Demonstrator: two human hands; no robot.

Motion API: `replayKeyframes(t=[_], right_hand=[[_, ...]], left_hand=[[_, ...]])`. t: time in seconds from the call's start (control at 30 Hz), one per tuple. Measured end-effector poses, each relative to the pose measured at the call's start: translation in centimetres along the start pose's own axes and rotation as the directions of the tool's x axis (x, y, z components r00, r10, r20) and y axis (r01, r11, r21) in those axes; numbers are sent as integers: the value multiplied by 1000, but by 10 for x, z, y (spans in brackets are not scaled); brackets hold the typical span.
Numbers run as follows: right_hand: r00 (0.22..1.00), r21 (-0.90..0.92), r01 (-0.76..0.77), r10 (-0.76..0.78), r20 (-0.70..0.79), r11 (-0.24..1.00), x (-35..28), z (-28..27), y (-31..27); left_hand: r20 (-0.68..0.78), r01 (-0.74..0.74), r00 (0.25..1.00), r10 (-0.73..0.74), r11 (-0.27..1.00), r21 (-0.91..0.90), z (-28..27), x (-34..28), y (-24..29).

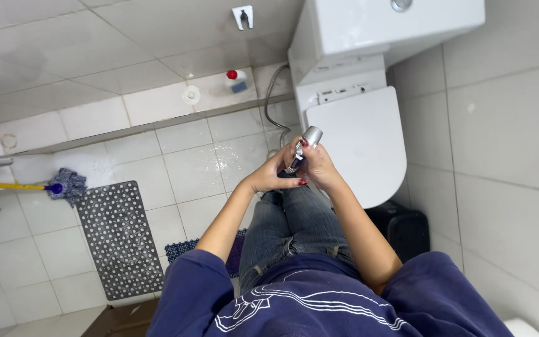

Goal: Cleaning the bathroom floor and toilet area using a brush, mop, and water.

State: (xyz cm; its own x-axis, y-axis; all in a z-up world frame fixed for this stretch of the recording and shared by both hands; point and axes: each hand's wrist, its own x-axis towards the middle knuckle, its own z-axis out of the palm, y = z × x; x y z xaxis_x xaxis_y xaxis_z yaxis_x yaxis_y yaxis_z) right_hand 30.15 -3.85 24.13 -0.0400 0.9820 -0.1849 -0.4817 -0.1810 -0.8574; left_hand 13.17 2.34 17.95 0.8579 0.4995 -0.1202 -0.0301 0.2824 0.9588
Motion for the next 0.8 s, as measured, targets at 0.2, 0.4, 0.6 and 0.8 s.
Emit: replayKeyframes(t=[0.2, 0.4, 0.6, 0.8], right_hand=[[976, 68, -91, 102, -191, 994, -38, 4, 3], [776, -177, 38, -141, -614, 983, -68, -20, -9], [744, -5, 55, -44, -667, 998, -109, -123, 4], [771, 425, 166, 152, -619, 890, -129, -185, 30]], left_hand=[[-44, -8, 999, 1, 989, -146, 44, -5, -46], [79, 145, 989, -126, 935, -323, 84, -3, -84], [99, 141, 987, -129, 982, -125, 136, 16, -61], [-25, 137, 990, -138, 990, -44, 172, 42, -96]])
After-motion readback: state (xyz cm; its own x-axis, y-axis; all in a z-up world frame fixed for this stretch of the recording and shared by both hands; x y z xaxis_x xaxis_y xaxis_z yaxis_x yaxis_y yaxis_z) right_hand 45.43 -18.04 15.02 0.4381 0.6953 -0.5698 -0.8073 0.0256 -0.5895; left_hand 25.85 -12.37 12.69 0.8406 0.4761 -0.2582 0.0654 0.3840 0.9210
